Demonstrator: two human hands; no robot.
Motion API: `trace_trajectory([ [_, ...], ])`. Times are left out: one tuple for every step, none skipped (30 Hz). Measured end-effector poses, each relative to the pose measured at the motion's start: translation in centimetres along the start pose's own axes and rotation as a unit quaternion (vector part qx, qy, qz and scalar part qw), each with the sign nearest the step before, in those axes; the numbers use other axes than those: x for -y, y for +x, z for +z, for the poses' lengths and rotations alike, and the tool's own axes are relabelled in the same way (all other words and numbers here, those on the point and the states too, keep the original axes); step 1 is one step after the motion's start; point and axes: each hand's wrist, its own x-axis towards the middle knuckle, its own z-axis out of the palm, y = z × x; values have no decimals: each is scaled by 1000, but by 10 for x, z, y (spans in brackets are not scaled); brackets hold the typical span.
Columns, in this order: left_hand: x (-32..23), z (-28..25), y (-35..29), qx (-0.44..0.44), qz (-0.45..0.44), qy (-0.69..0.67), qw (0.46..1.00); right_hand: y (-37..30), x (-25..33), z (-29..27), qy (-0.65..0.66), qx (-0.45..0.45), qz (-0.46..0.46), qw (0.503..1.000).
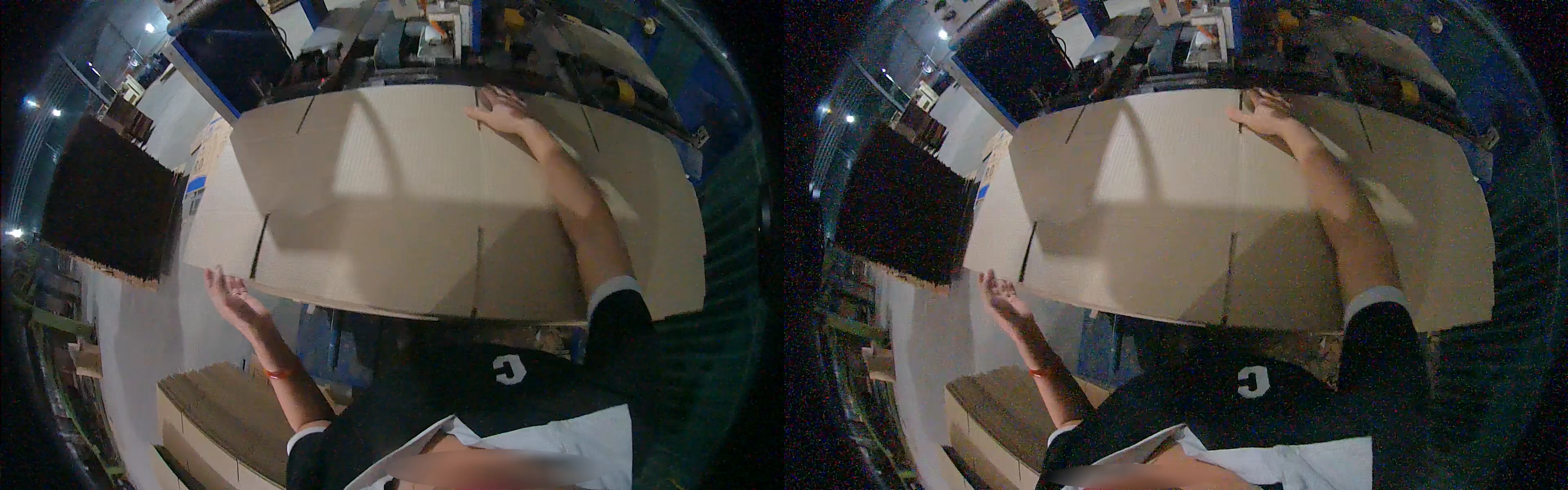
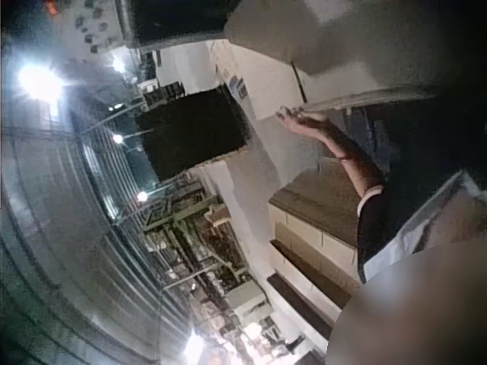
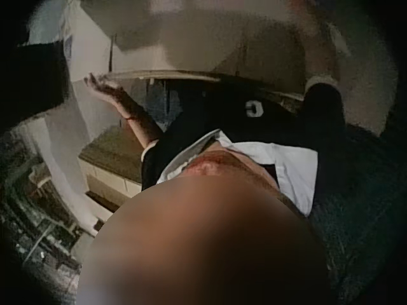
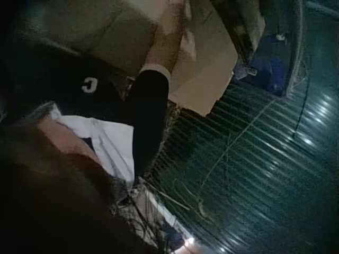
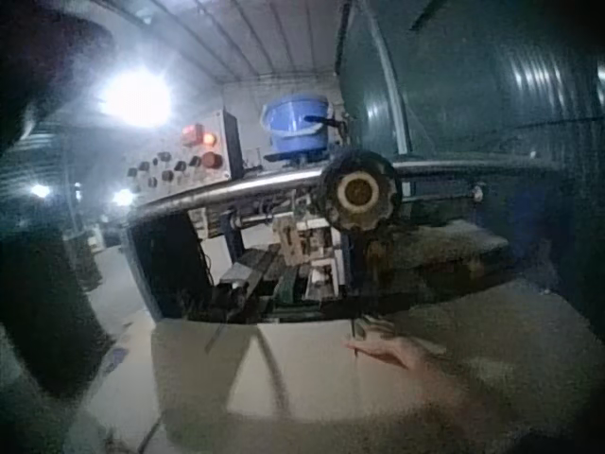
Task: The person repeatedly picks up flat cardboard sheets from a nearby stack and places them onto a conveyor-fed machine. They align each sheet with both hands before releasing it onto the moving surface. The process continues with multiple sheets throughout the clip.
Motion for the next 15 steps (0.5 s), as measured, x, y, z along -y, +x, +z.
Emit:
trace_trajectory([
  [3,-12,10,-23,4,-35,999,-10,-1,5,-15,11,-11,1000],
  [4,-25,22,-76,-1,-86,993,-22,-2,8,-23,12,-22,999],
  [2,-39,34,-71,-28,-125,989,-36,-3,9,-24,-5,-45,999],
  [-1,-55,45,-50,-50,-173,982,-49,-4,10,-13,9,-45,999],
  [-4,-67,55,-58,-74,-227,969,-65,-4,9,3,4,-58,998],
  [-6,-74,64,-2,-105,-249,963,-83,-6,4,13,-3,-67,998],
  [-7,-79,71,81,-107,-246,960,-108,-9,-4,50,-5,-89,995],
  [-8,-78,78,137,-103,-234,957,-139,-14,-14,66,14,-72,995],
  [-9,-73,84,182,-99,-220,953,-176,-25,-30,3,-25,-109,994],
  [-9,-68,85,227,-69,-177,955,-221,-41,-50,-77,-43,-118,989],
  [-11,-60,90,192,-88,-157,965,-274,-57,-66,-5,-82,-34,996],
  [-12,-50,93,159,-123,-140,969,-320,-69,-73,41,-155,44,986],
  [-13,-41,96,162,-137,-126,969,-363,-81,-74,9,-268,130,954],
  [-12,-32,101,90,-129,-90,983,-398,-95,-70,-3,-393,193,899],
  [-12,-24,107,59,-129,-45,989,-424,-107,-60,16,-498,247,831],
])
